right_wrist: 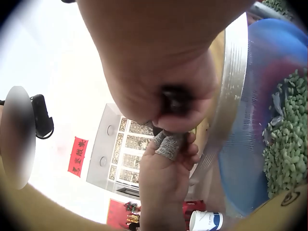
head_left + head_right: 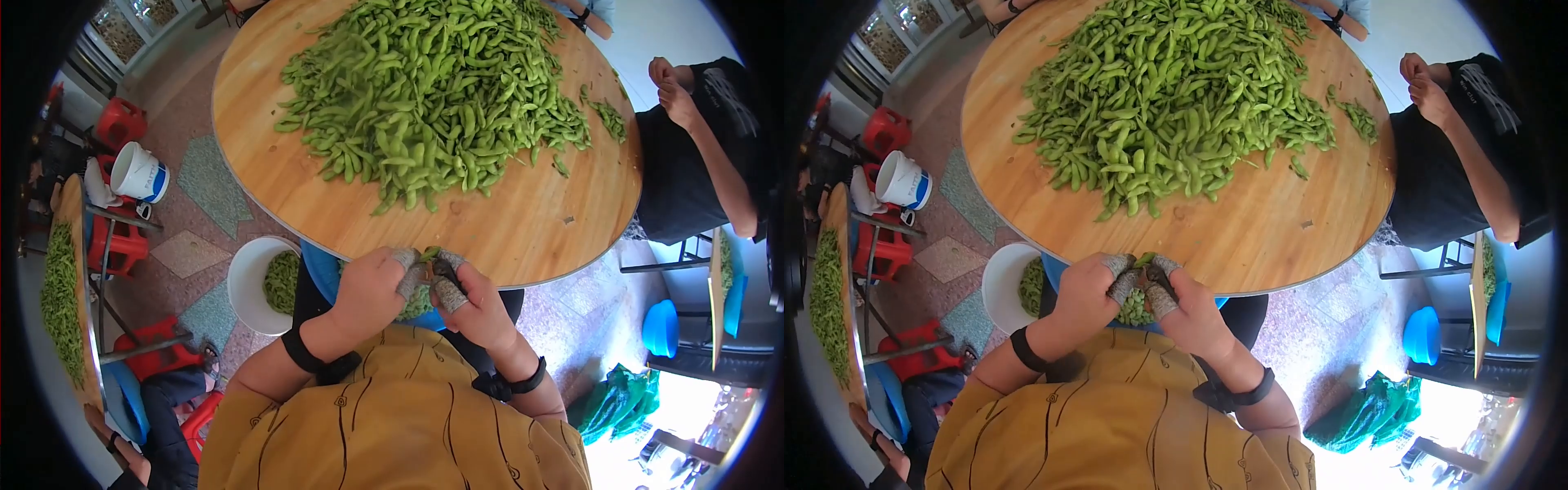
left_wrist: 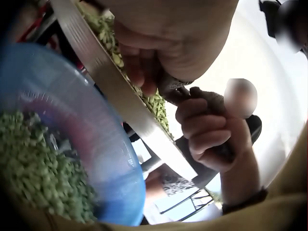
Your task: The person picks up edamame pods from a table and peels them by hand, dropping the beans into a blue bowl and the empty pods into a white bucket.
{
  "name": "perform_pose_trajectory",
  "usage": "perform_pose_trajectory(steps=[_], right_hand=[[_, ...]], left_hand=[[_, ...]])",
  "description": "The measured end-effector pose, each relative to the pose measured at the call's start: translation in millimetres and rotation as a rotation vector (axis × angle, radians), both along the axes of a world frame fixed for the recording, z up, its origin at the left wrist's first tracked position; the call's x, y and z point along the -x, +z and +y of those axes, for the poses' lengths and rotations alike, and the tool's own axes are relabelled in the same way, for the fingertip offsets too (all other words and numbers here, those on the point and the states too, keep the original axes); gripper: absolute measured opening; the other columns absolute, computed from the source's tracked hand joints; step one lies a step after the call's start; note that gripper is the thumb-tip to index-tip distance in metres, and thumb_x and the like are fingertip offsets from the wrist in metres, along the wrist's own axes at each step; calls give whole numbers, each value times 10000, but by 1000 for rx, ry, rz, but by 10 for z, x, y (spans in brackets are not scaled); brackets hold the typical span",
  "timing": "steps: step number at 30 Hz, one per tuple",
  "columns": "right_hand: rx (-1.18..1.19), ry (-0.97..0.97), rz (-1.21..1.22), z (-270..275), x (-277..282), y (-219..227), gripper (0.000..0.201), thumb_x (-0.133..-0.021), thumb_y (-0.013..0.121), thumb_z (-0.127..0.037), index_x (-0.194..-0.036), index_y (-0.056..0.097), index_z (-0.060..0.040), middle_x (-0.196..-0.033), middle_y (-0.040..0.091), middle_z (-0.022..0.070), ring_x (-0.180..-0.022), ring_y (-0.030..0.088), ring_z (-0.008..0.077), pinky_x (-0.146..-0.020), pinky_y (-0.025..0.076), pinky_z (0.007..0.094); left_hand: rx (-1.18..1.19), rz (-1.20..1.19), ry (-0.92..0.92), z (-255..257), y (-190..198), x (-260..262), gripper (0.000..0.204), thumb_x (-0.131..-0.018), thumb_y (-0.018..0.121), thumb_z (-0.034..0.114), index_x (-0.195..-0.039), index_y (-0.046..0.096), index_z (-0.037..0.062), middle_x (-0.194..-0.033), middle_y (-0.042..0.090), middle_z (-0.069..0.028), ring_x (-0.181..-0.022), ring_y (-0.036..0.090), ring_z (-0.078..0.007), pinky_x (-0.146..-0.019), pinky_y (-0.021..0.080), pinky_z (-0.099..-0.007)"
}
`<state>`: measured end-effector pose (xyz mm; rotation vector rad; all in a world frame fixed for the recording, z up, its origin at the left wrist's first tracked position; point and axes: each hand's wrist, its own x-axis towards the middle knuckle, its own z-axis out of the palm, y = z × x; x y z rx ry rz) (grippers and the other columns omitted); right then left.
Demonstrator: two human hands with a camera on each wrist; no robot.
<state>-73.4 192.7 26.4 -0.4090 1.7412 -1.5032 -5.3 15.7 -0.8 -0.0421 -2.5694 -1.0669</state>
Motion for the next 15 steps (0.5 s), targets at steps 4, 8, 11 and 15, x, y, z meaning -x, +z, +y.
perform_pose_trajectory(steps=[4,8,11,15], right_hand=[[76,-27,-98,5,1,-38,374,-960,456,-68,-1334,443,-81,-780,531,4,-520,387,46,-440,317,196],[92,27,-321,43,72,-61,350,-956,480,-118,-1305,476,-98,-811,536,-8,-555,435,54,-485,361,210],[141,66,-378,34,65,-81,370,-964,471,-121,-1333,453,-107,-807,526,-9,-535,409,50,-465,336,209],[144,104,-352,54,41,-105,401,-968,467,-112,-1367,428,-104,-807,526,-10,-537,411,49,-469,339,207]], left_hand=[[230,122,-57,-57,-20,-40,317,-678,716,52,-981,643,-2,-798,623,-166,-709,602,-355,-602,501,-374],[30,-2,-14,-58,-17,-44,284,-707,741,61,-961,627,3,-786,627,-140,-676,624,-280,-584,500,-348],[-416,-298,26,-41,42,-56,213,-762,731,82,-916,617,-13,-750,638,-121,-647,629,-214,-571,498,-316],[-639,-484,-13,-106,28,-48,235,-801,754,139,-919,618,-12,-721,639,-71,-635,600,-115,-593,486,-266]])
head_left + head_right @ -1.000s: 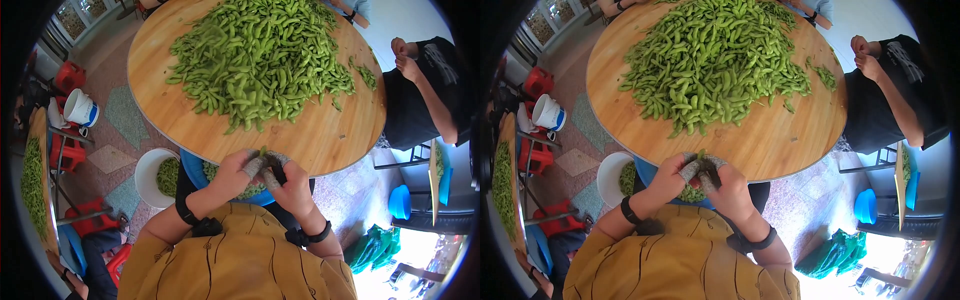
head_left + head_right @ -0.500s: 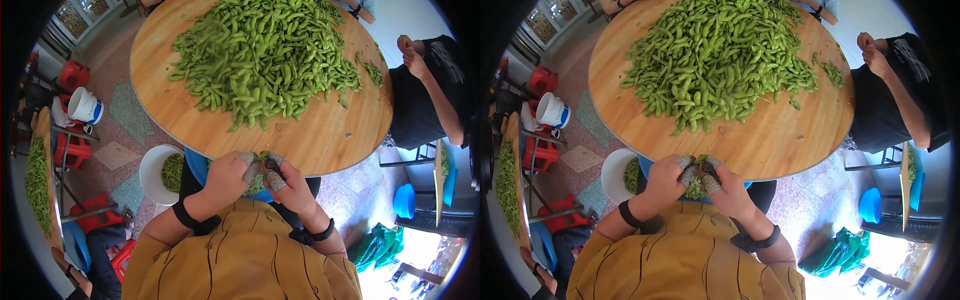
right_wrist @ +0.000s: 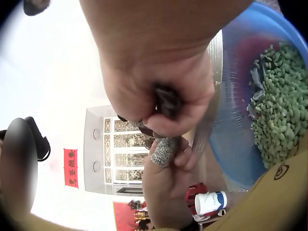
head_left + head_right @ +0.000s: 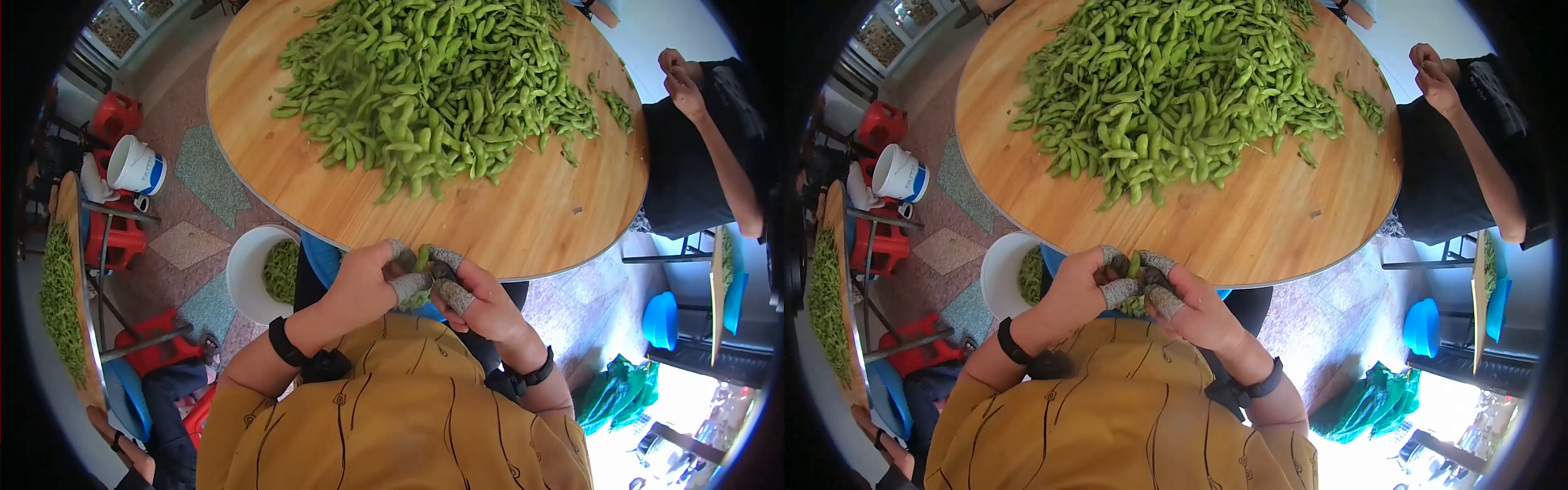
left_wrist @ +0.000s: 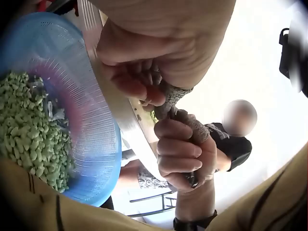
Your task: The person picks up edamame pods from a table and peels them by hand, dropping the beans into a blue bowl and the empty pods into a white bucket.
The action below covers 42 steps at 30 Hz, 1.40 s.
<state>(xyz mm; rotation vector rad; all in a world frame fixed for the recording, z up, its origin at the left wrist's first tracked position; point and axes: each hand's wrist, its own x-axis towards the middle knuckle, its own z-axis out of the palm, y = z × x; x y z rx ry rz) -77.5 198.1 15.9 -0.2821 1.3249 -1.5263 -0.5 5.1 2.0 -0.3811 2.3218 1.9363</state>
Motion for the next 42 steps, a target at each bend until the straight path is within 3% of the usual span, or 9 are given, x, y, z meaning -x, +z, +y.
perform_pose_trajectory(steps=[12,18,21,27,30,32,36,39,42], right_hand=[[-95,60,264,12,-44,38,461,-939,450,-63,-1399,421,-79,-837,566,-4,-712,518,67,-632,439,218],[-75,26,592,-44,-94,-152,422,-945,499,-96,-1364,454,-76,-742,491,-26,-567,404,38,-495,343,183],[22,31,-144,-13,-19,-50,342,-958,476,-108,-1298,505,-87,-770,536,7,-538,443,67,-485,368,210],[221,70,-555,-2,-1,75,283,-964,490,-119,-1244,532,-108,-762,514,-2,-505,377,38,-439,297,193],[97,-107,-470,-50,-16,38,286,-967,485,-131,-1249,531,-125,-773,517,-2,-514,382,38,-439,301,193],[48,-124,-413,-123,-58,61,283,-968,479,-128,-1246,532,-130,-777,517,-5,-517,383,41,-440,304,193],[-25,-143,-254,-191,-81,110,305,-978,474,-133,-1280,504,-100,-755,520,4,-515,408,53,-446,348,195],[-28,-116,94,-188,-159,-3,321,-973,479,-104,-1292,497,-87,-747,530,-1,-518,421,53,-447,355,198],[-45,-76,195,-133,-176,-65,335,-971,477,-87,-1306,489,-76,-739,533,-7,-520,428,44,-448,356,193]], left_hand=[[-309,-338,-70,-26,156,29,134,-844,703,91,-903,650,-18,-702,582,28,-636,543,-67,-574,447,-243],[464,276,-182,5,-38,-79,139,-827,708,95,-864,652,-27,-700,619,19,-604,549,-110,-556,456,-286],[140,129,-181,-111,-39,-41,131,-830,706,114,-846,663,-9,-704,628,0,-586,563,-110,-526,443,-263],[-925,-325,-351,-264,-39,-27,135,-866,689,178,-882,653,49,-702,622,-24,-495,525,-75,-463,404,-215],[-492,-197,-197,-152,-8,-49,162,-841,689,143,-938,645,20,-713,636,-80,-529,581,-145,-494,452,-261],[450,357,33,-40,-5,-77,243,-845,679,178,-1004,639,-2,-721,630,-112,-587,613,-180,-533,489,-279],[845,766,-99,-112,-89,-104,248,-840,673,171,-1014,634,-1,-746,630,-151,-625,633,-228,-578,511,-307],[755,668,-26,-45,8,-108,225,-871,645,159,-1025,624,-4,-765,641,-113,-615,623,-190,-582,509,-297],[-65,33,95,-35,101,-143,198,-920,588,134,-1051,613,-12,-796,648,-69,-622,610,-147,-589,506,-283]])
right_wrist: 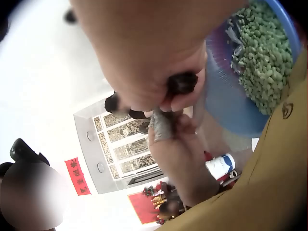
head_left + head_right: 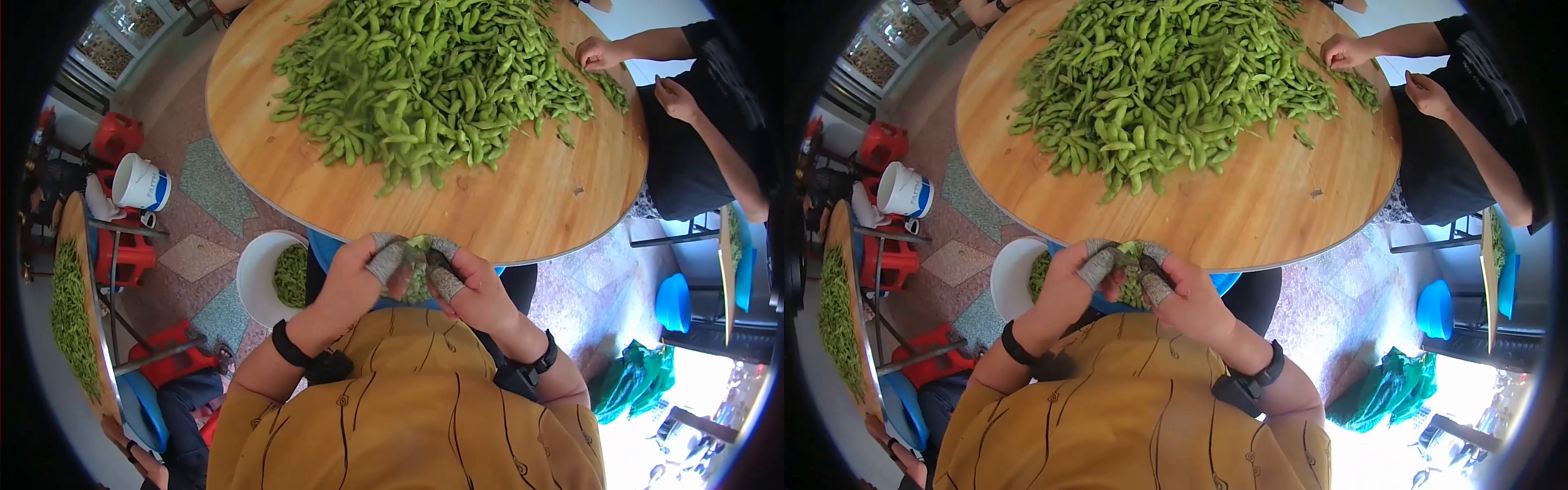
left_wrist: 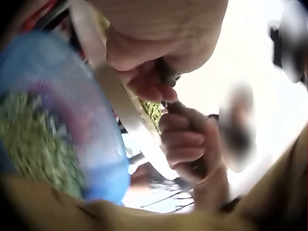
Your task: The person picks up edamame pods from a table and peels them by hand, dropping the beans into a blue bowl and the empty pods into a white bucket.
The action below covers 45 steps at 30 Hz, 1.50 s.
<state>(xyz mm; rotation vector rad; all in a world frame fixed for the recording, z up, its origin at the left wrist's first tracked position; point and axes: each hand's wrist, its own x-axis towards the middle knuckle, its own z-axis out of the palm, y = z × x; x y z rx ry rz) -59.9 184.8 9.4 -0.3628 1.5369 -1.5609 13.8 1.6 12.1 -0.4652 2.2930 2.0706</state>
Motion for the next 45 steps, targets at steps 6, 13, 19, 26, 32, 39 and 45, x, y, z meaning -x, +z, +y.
perform_pose_trajectory(steps=[6,13,19,26,32,39,45], right_hand=[[-81,-187,761,9,37,-75,330,-880,652,-118,-1189,575,-33,-797,609,33,-637,570,132,-574,490,294],[-282,74,1068,33,17,-59,306,-723,773,-148,-949,636,5,-825,624,189,-716,625,326,-626,506,365],[-258,29,1076,-41,-168,-35,307,-658,781,-151,-766,535,-2,-720,565,183,-675,585,381,-582,484,423],[-273,34,1156,-104,-161,-213,267,-642,716,-99,-805,523,-13,-778,562,170,-699,601,359,-574,497,417],[-208,187,1161,-108,-150,-234,235,-667,674,-57,-870,564,-16,-938,612,141,-766,621,339,-622,517,402],[-316,316,1085,-157,-115,-2,256,-686,651,-52,-929,580,-23,-1023,631,133,-793,632,343,-648,527,398],[-362,267,1112,-124,-110,-28,255,-729,646,-67,-971,592,-8,-930,631,194,-778,631,361,-641,517,410]], left_hand=[[-328,-161,-136,-49,-101,-94,177,-950,517,57,-1088,605,-10,-833,646,-44,-678,617,-117,-623,523,-261],[-47,-85,-315,-19,-78,-212,228,-920,497,-32,-1122,597,0,-897,655,-48,-759,652,-132,-672,539,-270],[170,21,-366,-7,-83,-224,223,-869,528,-61,-1063,615,5,-825,660,-76,-753,657,-127,-671,529,-267],[353,75,-274,-95,-58,-309,224,-834,532,-74,-1026,622,0,-844,652,-115,-729,677,-182,-662,529,-290],[998,-90,-89,-748,-307,-664,325,-691,552,-82,-995,629,0,-1009,632,-241,-921,623,-404,-753,512,-450],[1029,141,147,-629,114,-354,281,-686,610,-39,-962,651,0,-1105,626,-188,-938,625,-373,-785,519,-417],[1170,598,167,-364,258,726,275,-658,636,-11,-932,632,14,-996,633,-166,-869,616,-342,-710,509,-413]])
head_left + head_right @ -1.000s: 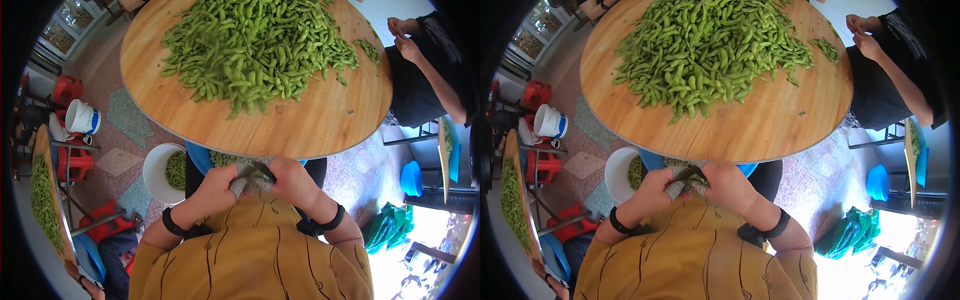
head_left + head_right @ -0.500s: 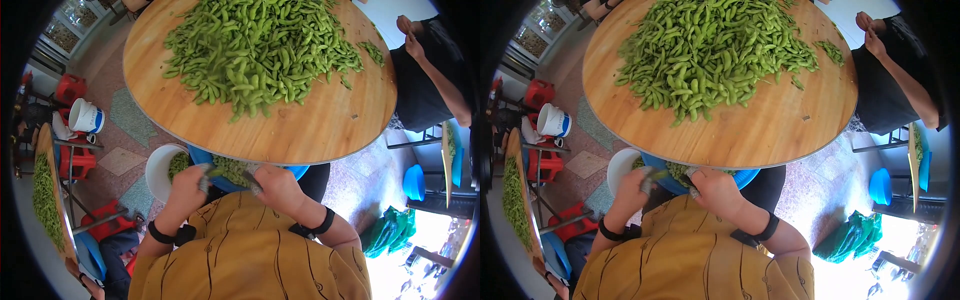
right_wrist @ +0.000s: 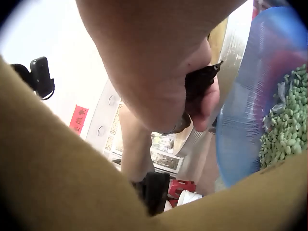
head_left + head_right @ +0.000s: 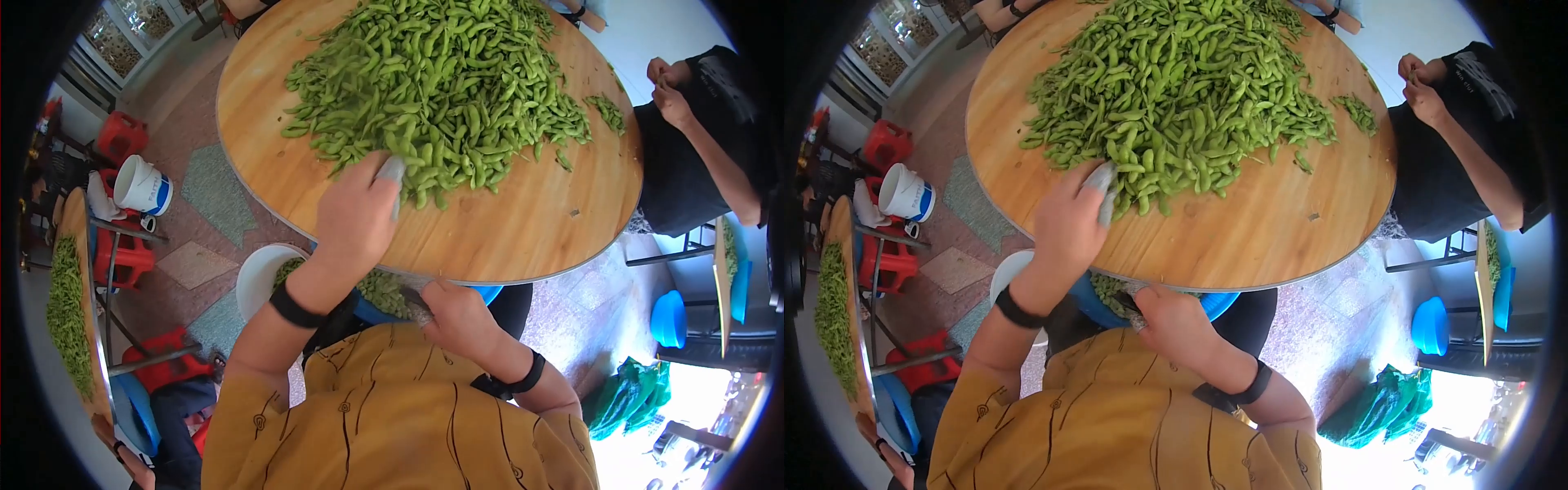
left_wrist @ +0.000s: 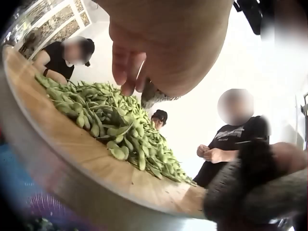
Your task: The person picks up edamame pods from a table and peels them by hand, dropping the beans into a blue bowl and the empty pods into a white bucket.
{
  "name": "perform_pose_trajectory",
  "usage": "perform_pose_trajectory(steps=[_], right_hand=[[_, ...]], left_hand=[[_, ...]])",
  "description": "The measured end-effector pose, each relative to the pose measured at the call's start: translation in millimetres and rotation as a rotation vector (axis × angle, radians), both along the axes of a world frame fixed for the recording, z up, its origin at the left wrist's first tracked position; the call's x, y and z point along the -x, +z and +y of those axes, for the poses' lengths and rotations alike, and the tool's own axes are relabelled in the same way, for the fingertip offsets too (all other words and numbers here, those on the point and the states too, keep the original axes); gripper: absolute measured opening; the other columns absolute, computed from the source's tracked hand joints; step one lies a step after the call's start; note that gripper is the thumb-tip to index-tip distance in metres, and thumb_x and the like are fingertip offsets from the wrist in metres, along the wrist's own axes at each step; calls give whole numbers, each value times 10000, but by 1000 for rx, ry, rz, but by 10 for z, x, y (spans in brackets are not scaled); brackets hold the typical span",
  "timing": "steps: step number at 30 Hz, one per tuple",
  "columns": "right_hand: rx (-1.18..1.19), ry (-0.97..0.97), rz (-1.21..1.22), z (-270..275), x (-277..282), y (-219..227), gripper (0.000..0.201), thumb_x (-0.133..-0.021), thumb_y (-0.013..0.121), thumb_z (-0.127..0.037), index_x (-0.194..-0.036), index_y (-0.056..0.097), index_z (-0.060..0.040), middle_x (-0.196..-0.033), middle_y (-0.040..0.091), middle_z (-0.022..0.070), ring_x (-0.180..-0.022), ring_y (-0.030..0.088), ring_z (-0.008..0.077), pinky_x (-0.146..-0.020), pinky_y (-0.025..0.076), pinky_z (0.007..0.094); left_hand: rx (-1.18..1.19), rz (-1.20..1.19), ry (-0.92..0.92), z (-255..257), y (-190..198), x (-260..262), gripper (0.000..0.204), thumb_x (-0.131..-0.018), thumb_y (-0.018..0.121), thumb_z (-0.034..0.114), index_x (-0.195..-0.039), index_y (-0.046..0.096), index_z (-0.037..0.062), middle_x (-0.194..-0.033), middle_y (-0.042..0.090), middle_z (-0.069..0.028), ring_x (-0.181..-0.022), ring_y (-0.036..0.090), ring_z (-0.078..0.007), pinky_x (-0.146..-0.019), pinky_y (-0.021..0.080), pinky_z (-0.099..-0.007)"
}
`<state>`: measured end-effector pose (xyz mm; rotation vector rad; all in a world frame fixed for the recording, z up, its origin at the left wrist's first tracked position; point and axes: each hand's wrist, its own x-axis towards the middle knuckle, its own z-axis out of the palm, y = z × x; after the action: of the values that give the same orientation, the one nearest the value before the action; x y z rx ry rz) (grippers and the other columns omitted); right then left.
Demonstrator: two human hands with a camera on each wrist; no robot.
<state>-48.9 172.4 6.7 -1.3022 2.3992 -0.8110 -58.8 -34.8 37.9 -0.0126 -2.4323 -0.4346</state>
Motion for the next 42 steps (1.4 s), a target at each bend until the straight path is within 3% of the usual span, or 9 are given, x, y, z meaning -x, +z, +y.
perform_pose_trajectory(steps=[8,11,13,17,21,26,32,35,42], right_hand=[[113,-374,-194,97,289,77,212,-807,595,-69,-988,568,36,-846,599,269,-776,588,456,-644,492,422],[215,-202,-95,-157,333,130,182,-890,571,-113,-1008,564,25,-753,635,210,-702,643,373,-605,508,426],[539,-482,-806,-319,373,234,194,-906,603,-139,-1013,550,14,-775,643,103,-603,600,178,-518,467,312],[737,-439,-1194,-243,508,82,161,-912,616,-141,-1025,571,-36,-804,615,22,-565,450,47,-476,363,202],[697,-426,-1177,-123,495,-41,177,-914,607,-130,-1049,572,-20,-792,599,4,-574,461,43,-486,376,209],[527,-315,-907,-3,397,66,274,-960,523,-118,-1217,521,-21,-750,577,13,-537,445,58,-473,346,207],[390,-257,-868,126,207,184,387,-937,467,-86,-1319,454,-21,-761,603,26,-605,563,91,-573,476,256],[355,-211,-850,113,197,181,414,-955,424,-53,-1367,398,-29,-744,607,30,-541,530,74,-506,437,214],[230,-187,-986,139,268,150,459,-947,428,-70,-1403,374,-75,-733,600,19,-511,503,60,-477,415,205]], left_hand=[[20,-90,27,-66,-161,194,192,-656,646,9,-835,581,26,-799,573,-142,-775,573,-357,-633,464,-449],[-167,-110,-11,12,-131,6,221,-640,648,11,-855,597,24,-793,582,-146,-752,572,-363,-627,460,-447],[-147,-50,-10,108,-74,-183,235,-659,654,13,-890,614,17,-814,600,-153,-729,571,-369,-610,455,-452],[-26,-86,-149,254,-42,-480,255,-710,682,9,-957,623,-12,-871,618,-189,-767,591,-390,-632,488,-435],[-462,-264,-215,378,-231,-576,259,-764,687,6,-1015,627,-21,-890,640,-152,-801,644,-319,-677,516,-370],[-1351,-621,-367,315,-285,-614,207,-905,610,25,-1104,591,-27,-925,642,-18,-777,593,-99,-695,485,-246],[-1390,-622,-265,277,-282,-608,218,-920,600,60,-1119,590,-31,-981,662,-41,-858,612,-93,-709,489,-233],[-1438,-614,-279,327,-316,-610,194,-902,617,43,-1090,600,-4,-921,659,-30,-710,557,-81,-644,457,-221],[-1362,-589,-294,339,-334,-601,188,-884,636,46,-1064,610,-4,-925,666,-45,-741,597,-115,-666,482,-248]])
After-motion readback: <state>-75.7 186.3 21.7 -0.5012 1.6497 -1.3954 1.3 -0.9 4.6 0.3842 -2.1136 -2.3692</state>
